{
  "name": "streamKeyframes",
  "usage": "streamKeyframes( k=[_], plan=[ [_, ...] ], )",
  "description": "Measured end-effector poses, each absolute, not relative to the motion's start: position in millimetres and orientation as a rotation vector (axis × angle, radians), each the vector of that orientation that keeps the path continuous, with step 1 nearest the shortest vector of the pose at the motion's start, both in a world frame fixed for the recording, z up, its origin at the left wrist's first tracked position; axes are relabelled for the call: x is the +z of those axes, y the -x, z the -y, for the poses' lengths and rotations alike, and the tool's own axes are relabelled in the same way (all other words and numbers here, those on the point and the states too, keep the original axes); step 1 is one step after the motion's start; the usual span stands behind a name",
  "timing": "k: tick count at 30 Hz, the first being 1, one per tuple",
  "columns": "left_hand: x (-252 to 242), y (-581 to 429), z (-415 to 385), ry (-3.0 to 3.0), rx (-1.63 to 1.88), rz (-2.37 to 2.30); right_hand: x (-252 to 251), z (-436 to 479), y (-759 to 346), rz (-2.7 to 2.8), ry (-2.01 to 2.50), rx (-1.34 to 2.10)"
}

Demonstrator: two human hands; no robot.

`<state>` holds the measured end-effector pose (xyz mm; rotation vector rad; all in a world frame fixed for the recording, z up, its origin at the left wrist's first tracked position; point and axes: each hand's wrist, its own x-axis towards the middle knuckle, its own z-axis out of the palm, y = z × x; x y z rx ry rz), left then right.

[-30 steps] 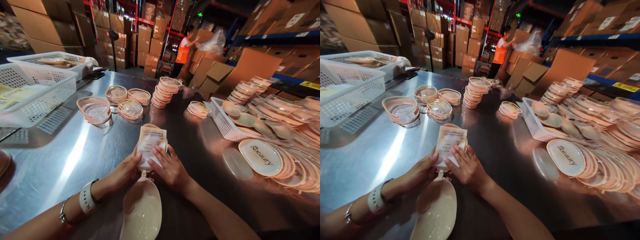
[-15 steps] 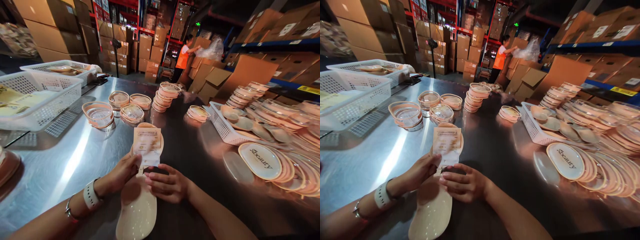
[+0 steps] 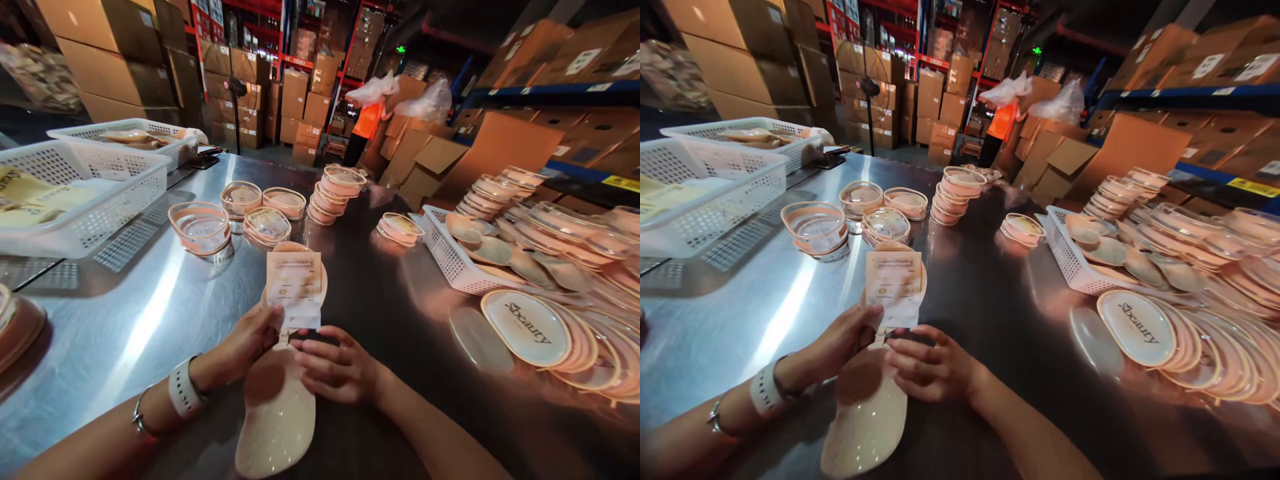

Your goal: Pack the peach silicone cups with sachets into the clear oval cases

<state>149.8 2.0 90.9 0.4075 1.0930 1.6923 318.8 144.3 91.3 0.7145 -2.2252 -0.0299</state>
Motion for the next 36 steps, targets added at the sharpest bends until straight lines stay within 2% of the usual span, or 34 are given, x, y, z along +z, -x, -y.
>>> streamKeyframes(
  k=[3, 6, 9, 11, 14, 16, 19, 21, 24, 27, 36],
  plan=[
    [86.7, -148.0, -6.2, -0.496, 1.721, -1.043, 82.6, -144.0, -318.8, 2.171, -0.229, 0.548],
    [76.8, -146.6, -8.0, -0.584, 1.660, -1.054, 77.0, -143.4, -310.8, 1.901, 0.302, 1.340],
    [69.7, -143.6, -6.0, -0.776, 1.487, -1.161, 76.2, -139.0, -300.2, 1.557, 0.491, 2.180],
    [70.2, -136.0, -4.2, -1.097, 1.330, -1.327, 74.9, -135.3, -296.2, 1.342, 0.500, 2.475],
    [78.2, -108.0, -3.4, -1.550, 1.066, -1.711, 70.2, -134.0, -296.5, 1.081, 0.535, 2.599],
    [85.0, -77.9, -2.7, -1.608, 1.007, -2.134, 67.2, -136.8, -299.0, 0.958, 0.583, 2.676],
    [88.9, -27.3, 4.4, -1.355, 0.840, -2.885, 66.5, -142.5, -302.5, 0.846, 0.608, 2.736],
    [84.3, 0.2, 12.4, -1.084, 0.677, -3.148, 68.7, -144.9, -304.4, 0.833, 0.570, 2.720],
    [72.1, 22.9, 22.1, -0.968, 0.610, -3.207, 73.5, -145.7, -307.3, 0.880, 0.480, 2.696],
    [67.3, 26.3, 24.8, -1.077, 0.603, -3.197, 74.7, -144.1, -309.6, 0.940, 0.403, 2.815],
    [90.0, -6.8, 18.6, -1.357, 0.647, -3.225, 71.9, -139.5, -306.6, 1.024, 0.369, 2.883]
  ],
)
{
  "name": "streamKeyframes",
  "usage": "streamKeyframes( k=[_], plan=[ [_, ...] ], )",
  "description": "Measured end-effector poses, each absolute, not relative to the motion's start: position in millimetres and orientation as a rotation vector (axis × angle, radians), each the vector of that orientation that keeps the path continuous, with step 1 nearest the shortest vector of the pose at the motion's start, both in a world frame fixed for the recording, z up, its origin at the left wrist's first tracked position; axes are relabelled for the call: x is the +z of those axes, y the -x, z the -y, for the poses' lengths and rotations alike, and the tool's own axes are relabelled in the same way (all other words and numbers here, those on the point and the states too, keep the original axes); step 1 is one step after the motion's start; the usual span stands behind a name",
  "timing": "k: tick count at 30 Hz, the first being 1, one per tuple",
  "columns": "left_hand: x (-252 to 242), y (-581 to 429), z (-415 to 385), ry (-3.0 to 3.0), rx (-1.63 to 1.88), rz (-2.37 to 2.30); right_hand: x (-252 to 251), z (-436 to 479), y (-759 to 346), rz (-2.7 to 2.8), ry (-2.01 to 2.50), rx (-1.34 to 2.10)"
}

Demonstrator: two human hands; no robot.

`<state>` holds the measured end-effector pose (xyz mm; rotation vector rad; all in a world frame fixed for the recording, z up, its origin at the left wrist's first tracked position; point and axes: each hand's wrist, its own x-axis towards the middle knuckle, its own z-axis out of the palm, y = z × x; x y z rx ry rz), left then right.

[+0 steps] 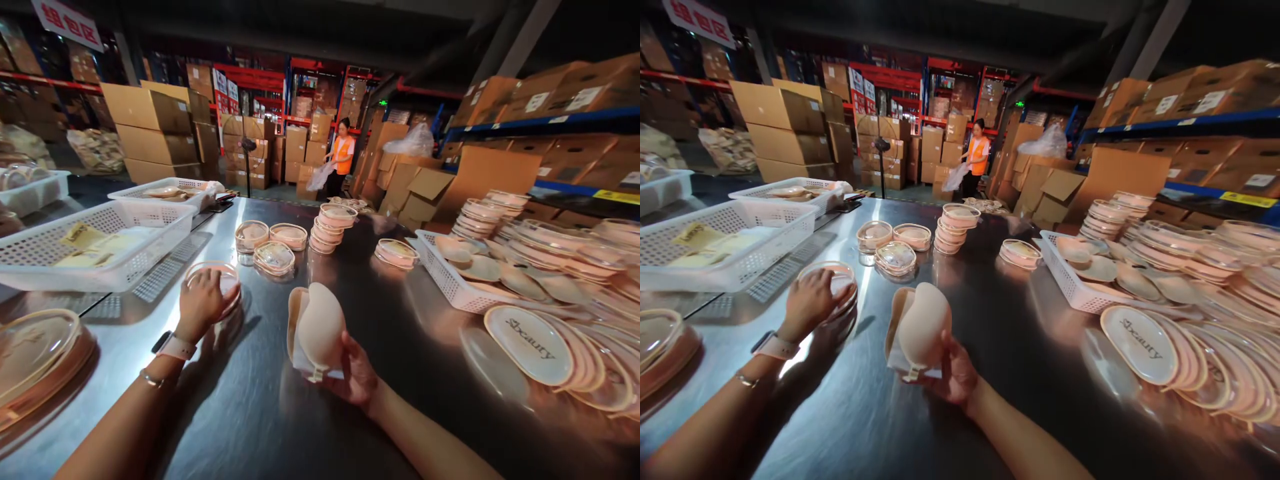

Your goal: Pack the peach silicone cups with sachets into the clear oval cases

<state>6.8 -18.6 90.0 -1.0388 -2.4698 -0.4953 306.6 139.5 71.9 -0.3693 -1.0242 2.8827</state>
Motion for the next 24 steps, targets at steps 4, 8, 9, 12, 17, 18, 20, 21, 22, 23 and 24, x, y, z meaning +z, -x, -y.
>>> streamKeyframes(
  k=[4, 8, 9, 12, 17, 18, 20, 21, 22, 23, 24],
  plan=[
    [85.2, -17.8, 7.0, 1.452, -0.492, 2.394, 80.2, -137.4, -304.3, 0.943, 0.374, 2.918],
    [78.8, -38.5, -2.0, 1.907, -0.531, 2.151, 82.7, -138.7, -306.4, 0.931, 0.377, 2.751],
    [75.9, -45.5, -3.9, 1.959, -0.533, 2.077, 84.0, -139.4, -307.5, 0.916, 0.362, 2.744],
    [63.7, -62.5, -9.4, 1.932, -0.430, 1.944, 89.1, -140.6, -309.7, 0.914, 0.331, 2.819],
    [51.7, -63.1, -14.3, 1.876, -0.204, 1.798, 88.1, -142.7, -306.3, 1.124, 0.369, 2.631],
    [52.8, -61.6, -14.2, 1.852, -0.203, 1.775, 86.3, -144.5, -305.3, 1.181, 0.375, 2.517],
    [58.0, -60.3, -13.1, 1.787, -0.241, 1.729, 82.6, -150.7, -304.3, 1.316, 0.411, 2.263],
    [61.6, -60.9, -12.0, 1.747, -0.276, 1.709, 81.0, -155.4, -304.5, 1.402, 0.440, 2.119],
    [65.4, -62.4, -10.8, 1.706, -0.319, 1.694, 79.8, -160.9, -305.2, 1.517, 0.455, 1.948],
    [69.0, -64.6, -9.4, 1.663, -0.366, 1.686, 79.4, -167.0, -306.4, 1.646, 0.449, 1.766],
    [72.1, -67.5, -8.0, 1.620, -0.416, 1.686, 79.9, -173.1, -307.9, 1.762, 0.422, 1.602]
  ],
)
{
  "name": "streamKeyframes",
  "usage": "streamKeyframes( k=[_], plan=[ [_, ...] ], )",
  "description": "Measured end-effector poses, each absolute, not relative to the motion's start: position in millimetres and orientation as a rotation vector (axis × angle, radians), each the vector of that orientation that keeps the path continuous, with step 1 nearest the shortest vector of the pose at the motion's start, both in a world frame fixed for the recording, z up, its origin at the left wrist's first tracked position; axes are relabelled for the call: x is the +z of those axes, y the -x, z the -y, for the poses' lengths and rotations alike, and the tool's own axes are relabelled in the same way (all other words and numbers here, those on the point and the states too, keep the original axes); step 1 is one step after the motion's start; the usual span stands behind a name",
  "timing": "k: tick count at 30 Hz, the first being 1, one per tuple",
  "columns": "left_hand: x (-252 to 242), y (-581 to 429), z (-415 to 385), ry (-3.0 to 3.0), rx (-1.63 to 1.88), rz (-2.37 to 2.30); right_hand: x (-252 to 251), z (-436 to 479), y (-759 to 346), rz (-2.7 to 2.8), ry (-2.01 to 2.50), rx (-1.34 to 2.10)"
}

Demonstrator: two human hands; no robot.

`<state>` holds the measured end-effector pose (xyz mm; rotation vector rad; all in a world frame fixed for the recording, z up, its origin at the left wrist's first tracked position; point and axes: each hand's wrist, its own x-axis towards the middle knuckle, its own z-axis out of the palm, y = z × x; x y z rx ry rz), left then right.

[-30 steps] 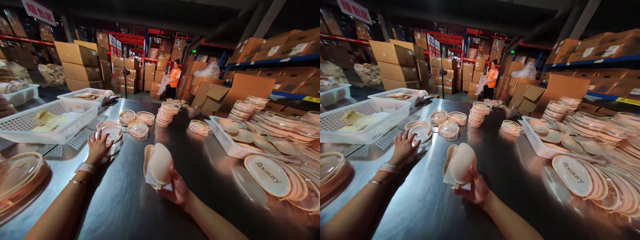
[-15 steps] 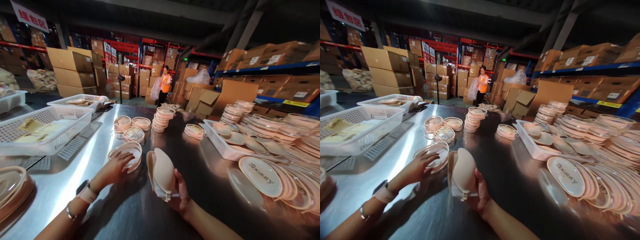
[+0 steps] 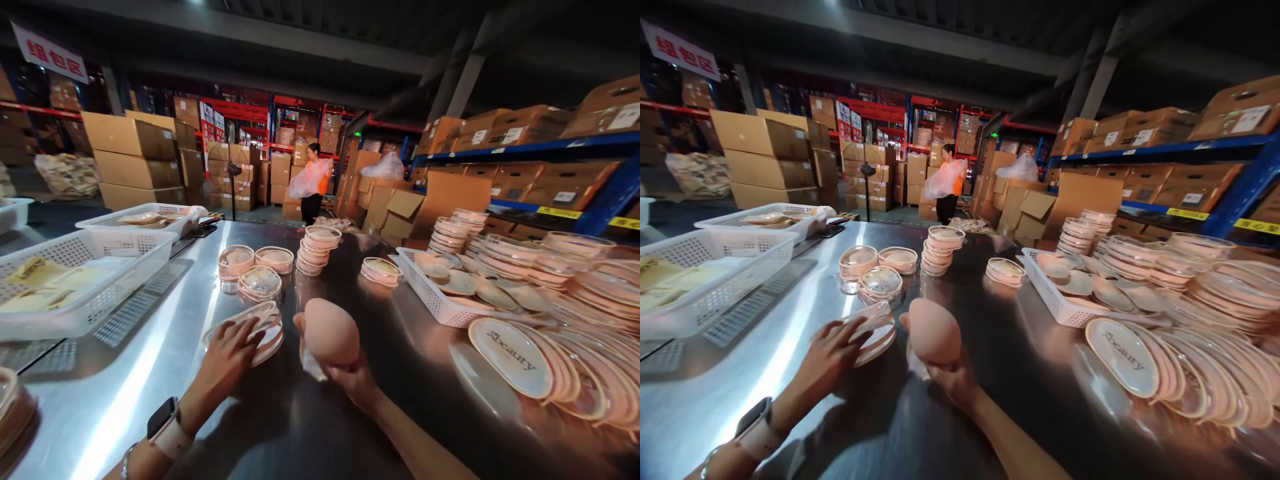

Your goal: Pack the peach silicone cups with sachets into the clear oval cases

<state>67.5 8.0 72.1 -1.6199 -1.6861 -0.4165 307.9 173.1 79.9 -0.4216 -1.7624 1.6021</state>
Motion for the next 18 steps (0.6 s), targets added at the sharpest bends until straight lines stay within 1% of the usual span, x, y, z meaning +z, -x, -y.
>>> streamKeyframes(
  k=[3, 7, 9, 10, 12, 15, 18],
  plan=[
    [76.1, -79.8, -5.1, 1.593, -0.544, 1.679, 86.9, -186.1, -313.0, 2.111, 0.221, 1.109],
    [70.7, -105.5, -5.3, 1.701, -0.600, 1.617, 97.8, -179.5, -315.5, 2.443, 0.020, 0.318],
    [69.1, -119.5, -5.1, 1.750, -0.639, 1.567, 97.8, -171.1, -314.8, 2.461, -0.070, 0.175],
    [69.9, -125.2, -4.1, 1.776, -0.668, 1.551, 96.8, -168.0, -314.6, 2.439, -0.129, 0.196],
    [75.1, -132.1, 0.2, 1.805, -0.759, 1.533, 94.7, -165.6, -314.4, 2.315, -0.146, 0.366],
    [86.9, -130.1, 9.5, 1.820, -0.978, 1.587, 97.0, -169.9, -314.4, 2.109, 0.101, 0.686],
    [91.1, -118.5, 14.9, 1.994, -1.145, 1.710, 103.8, -173.5, -311.7, 2.219, 0.260, 0.959]
  ],
)
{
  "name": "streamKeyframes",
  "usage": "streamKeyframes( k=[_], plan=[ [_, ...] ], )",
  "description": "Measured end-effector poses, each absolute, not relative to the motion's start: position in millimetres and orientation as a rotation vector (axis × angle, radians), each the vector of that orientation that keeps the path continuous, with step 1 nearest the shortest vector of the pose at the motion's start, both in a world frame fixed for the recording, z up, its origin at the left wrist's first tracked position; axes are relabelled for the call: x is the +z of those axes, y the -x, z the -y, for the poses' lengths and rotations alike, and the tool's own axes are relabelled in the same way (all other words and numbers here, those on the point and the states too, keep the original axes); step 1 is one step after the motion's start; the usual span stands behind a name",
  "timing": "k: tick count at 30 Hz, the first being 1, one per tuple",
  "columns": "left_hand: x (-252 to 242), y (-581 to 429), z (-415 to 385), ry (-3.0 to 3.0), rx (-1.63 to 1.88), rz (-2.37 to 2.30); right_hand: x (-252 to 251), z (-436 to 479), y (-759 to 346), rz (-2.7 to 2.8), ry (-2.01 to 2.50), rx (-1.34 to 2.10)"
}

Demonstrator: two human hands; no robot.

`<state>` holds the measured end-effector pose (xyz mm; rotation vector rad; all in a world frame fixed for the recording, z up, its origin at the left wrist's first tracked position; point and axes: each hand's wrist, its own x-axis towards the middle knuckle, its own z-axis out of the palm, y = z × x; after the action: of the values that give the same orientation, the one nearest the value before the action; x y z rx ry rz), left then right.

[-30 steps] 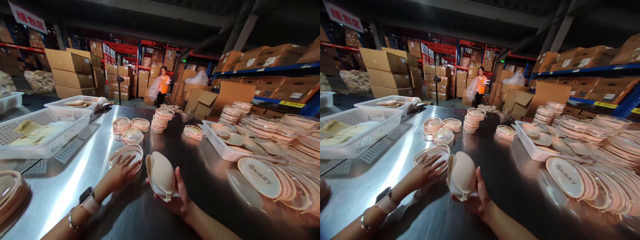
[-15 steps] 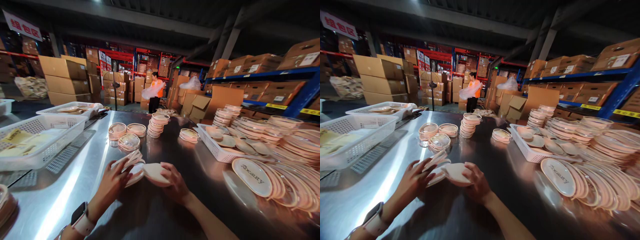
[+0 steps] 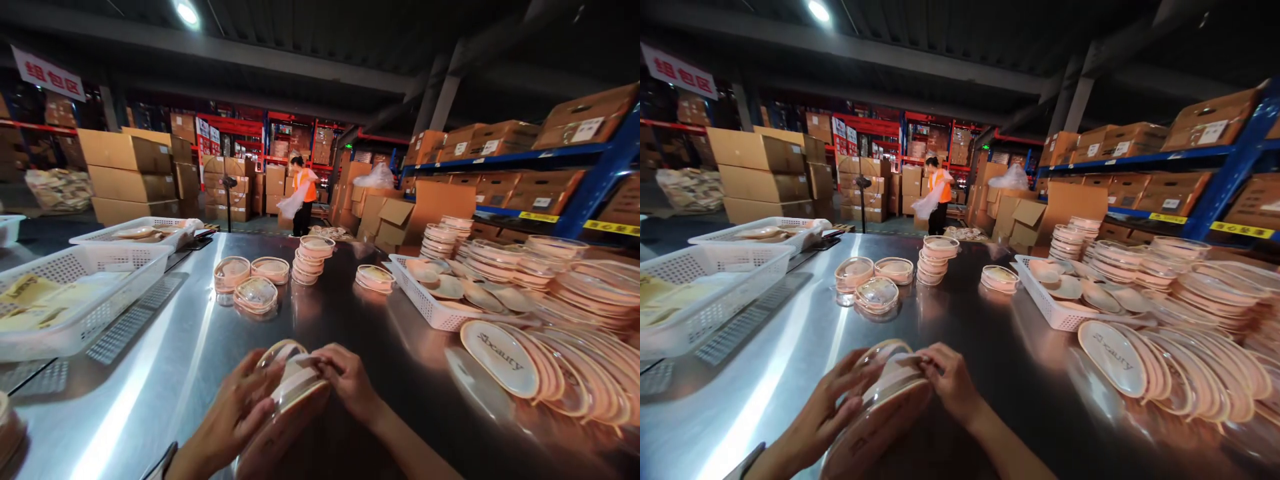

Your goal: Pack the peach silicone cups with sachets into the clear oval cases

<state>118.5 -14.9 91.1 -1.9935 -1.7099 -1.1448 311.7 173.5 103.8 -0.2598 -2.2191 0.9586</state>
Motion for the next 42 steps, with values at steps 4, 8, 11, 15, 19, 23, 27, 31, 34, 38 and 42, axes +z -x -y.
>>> streamKeyframes(
  k=[4, 8, 11, 15, 19, 23, 27, 31, 34, 38, 42],
  plan=[
    [76.3, -99.3, 11.7, 2.199, -1.142, 1.652, 103.6, -169.3, -304.9, 2.215, 0.405, 1.312],
    [67.2, -88.6, 9.2, 2.182, -1.187, 1.599, 94.4, -167.8, -302.7, 2.108, 0.458, 1.273],
    [78.3, -90.5, 11.5, 2.298, -1.130, 1.612, 91.2, -174.6, -306.8, 2.356, 0.413, 1.048],
    [93.0, -98.0, 13.5, 2.504, -1.095, 1.621, 89.7, -181.7, -313.1, 2.494, 0.350, 0.890],
    [87.7, -95.7, 13.0, 2.513, -1.223, 1.609, 80.9, -177.6, -308.9, 2.319, 0.343, 0.985],
    [83.3, -84.7, 14.9, 2.437, -1.270, 1.705, 67.7, -178.5, -299.2, 2.430, 0.356, 1.300],
    [80.9, -79.5, 13.5, 2.416, -1.251, 1.885, 64.0, -190.2, -302.3, 2.631, 0.318, 1.164],
    [65.7, -82.9, -0.6, 2.180, -1.560, 2.170, 67.0, -199.2, -307.2, 2.404, 0.329, 0.918],
    [57.2, -87.4, -14.1, 1.937, -1.994, 2.289, 65.9, -196.5, -302.1, 1.926, 0.403, 0.836],
    [64.9, -97.4, -20.9, 1.530, -2.505, 2.266, 63.4, -175.4, -292.4, 1.439, 0.615, 1.376],
    [72.6, -117.8, -16.0, 1.286, -2.890, 2.040, 60.1, -142.4, -290.4, 1.414, 0.537, 2.407]
  ],
)
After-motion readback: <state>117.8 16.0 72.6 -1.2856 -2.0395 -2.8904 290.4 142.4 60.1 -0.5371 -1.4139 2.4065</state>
